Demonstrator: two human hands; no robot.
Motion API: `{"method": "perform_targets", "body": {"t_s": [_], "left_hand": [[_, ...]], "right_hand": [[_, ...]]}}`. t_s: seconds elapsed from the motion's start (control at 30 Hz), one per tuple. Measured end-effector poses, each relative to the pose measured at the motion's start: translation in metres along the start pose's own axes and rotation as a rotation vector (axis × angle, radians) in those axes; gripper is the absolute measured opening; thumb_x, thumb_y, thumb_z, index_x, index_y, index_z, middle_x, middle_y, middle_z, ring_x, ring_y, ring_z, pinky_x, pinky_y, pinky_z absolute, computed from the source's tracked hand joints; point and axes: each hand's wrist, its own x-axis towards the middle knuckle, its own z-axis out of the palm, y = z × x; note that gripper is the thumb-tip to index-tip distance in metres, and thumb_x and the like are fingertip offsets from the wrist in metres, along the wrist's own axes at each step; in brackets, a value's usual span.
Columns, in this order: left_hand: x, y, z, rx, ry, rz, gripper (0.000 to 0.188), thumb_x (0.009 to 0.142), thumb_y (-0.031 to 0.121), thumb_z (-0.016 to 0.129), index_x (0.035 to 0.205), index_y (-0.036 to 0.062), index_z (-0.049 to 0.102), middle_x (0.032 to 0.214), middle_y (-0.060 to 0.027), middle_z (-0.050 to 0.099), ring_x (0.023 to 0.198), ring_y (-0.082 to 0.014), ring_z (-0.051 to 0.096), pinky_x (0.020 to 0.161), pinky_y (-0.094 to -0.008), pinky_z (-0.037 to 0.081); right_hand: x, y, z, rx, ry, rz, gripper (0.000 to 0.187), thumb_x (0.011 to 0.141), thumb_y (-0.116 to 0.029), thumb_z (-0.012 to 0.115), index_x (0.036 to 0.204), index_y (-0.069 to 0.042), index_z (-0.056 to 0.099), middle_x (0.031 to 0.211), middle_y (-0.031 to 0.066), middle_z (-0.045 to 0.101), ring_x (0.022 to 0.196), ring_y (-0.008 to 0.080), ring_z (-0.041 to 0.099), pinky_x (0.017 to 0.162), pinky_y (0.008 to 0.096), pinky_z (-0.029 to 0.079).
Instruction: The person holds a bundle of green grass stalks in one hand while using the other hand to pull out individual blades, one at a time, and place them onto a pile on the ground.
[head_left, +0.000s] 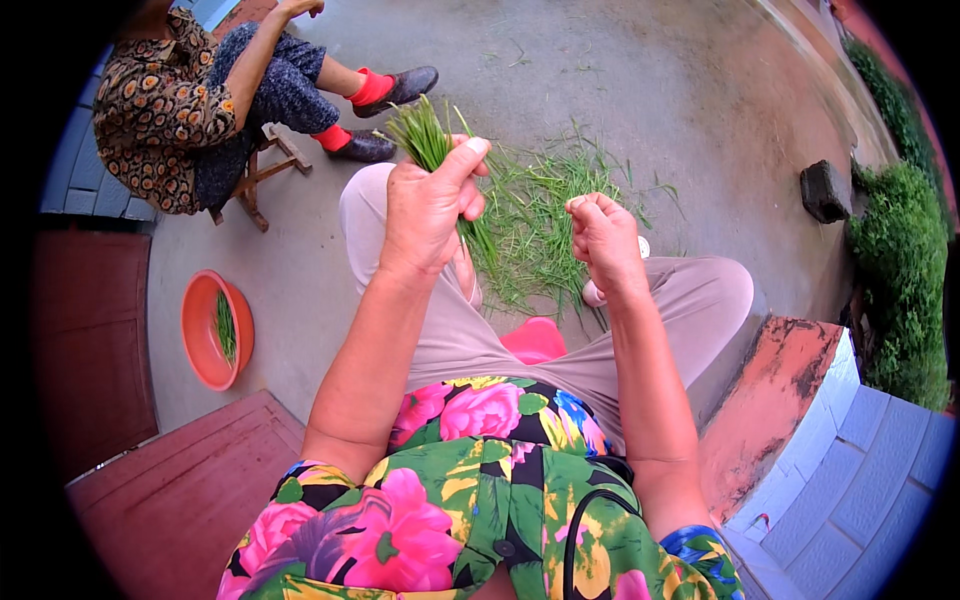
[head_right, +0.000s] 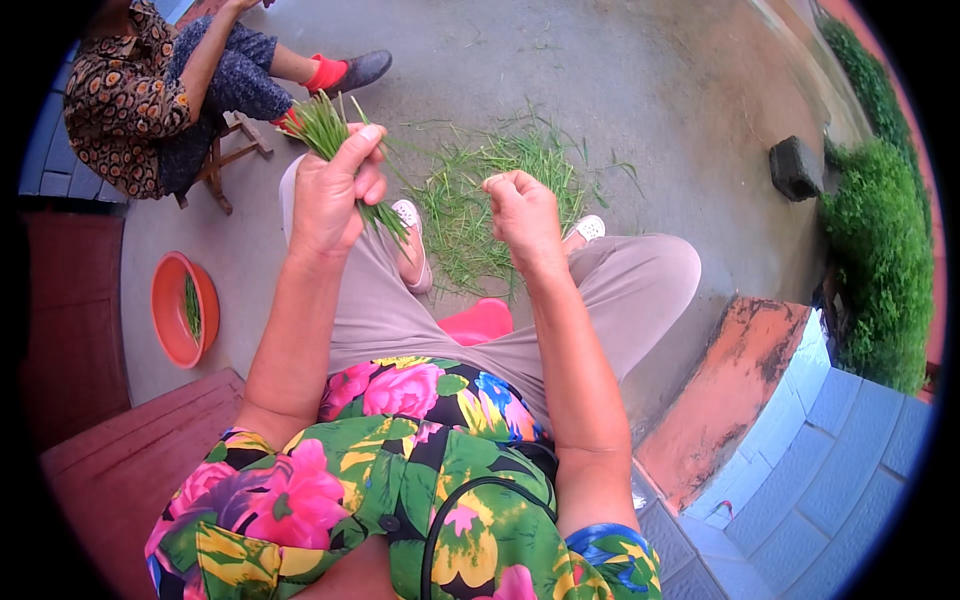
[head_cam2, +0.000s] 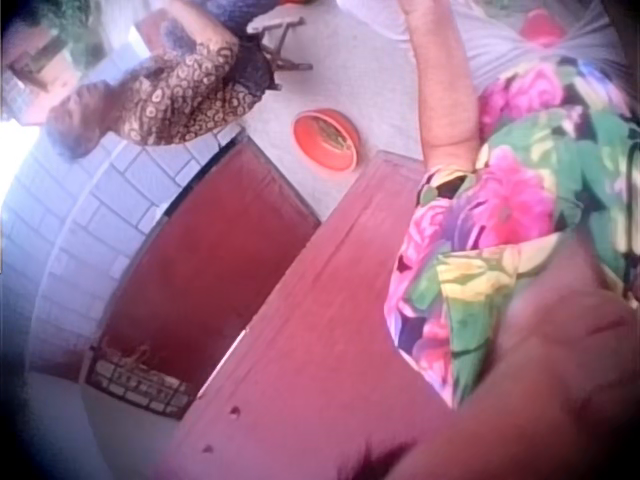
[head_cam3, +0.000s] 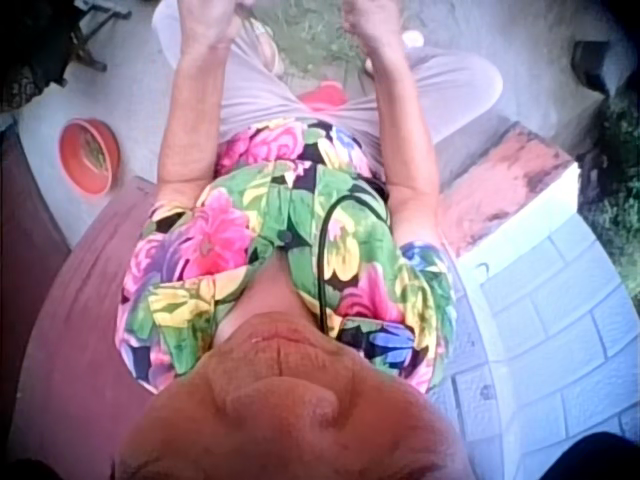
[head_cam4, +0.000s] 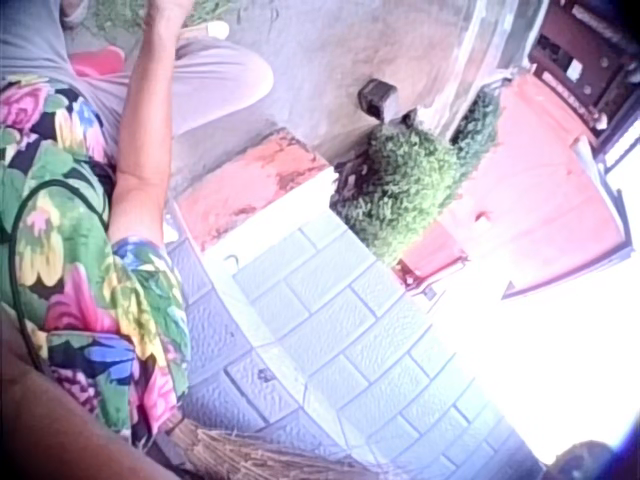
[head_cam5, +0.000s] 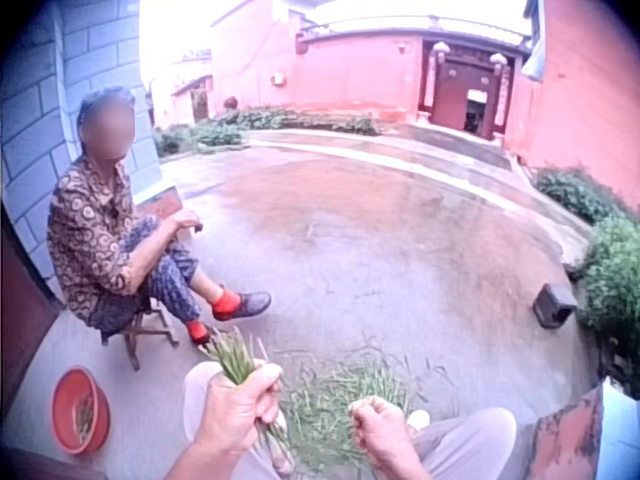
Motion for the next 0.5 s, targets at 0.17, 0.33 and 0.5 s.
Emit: {"method": "perform_targets", "body": {"t_s": [0.17,0.33,0.5], "left_hand": [[0.003,0.006,0.001,-0.017,0.022,0.028,0.008,0.076,0.009,0.057,0.078,0.0024,0.054,0.064,-0.0021,0.048,0.043,-0.0044,0.034,0.039,-0.0195,0.03],[0.008,0.001,-0.002,-0.033,0.009,-0.013,0.009,0.074,0.009,0.06,0.076,0.0028,0.053,0.061,-0.0026,0.049,0.04,-0.0047,0.035,0.038,-0.0209,0.032],[0.009,-0.005,-0.001,0.02,-0.006,-0.041,0.01,0.076,0.011,0.058,0.08,0.0021,0.054,0.065,-0.0018,0.049,0.043,-0.004,0.034,0.039,-0.0195,0.031]], "right_hand": [[0.003,0.0,-0.011,0.096,0.03,0.052,0.009,0.076,-0.011,0.049,0.069,-0.005,0.047,0.055,-0.0009,0.04,0.04,0.0057,0.031,0.034,0.0195,0.024],[-0.004,-0.023,-0.007,0.253,-0.031,-0.02,0.015,0.079,-0.016,0.049,0.068,-0.007,0.045,0.055,0.0005,0.042,0.041,0.0077,0.037,0.035,0.0208,0.028],[-0.027,-0.047,0.025,0.122,-0.132,-0.152,0.017,0.082,-0.021,0.052,0.075,-0.006,0.05,0.06,0.0014,0.048,0.048,0.007,0.044,0.04,0.0203,0.037]]}}
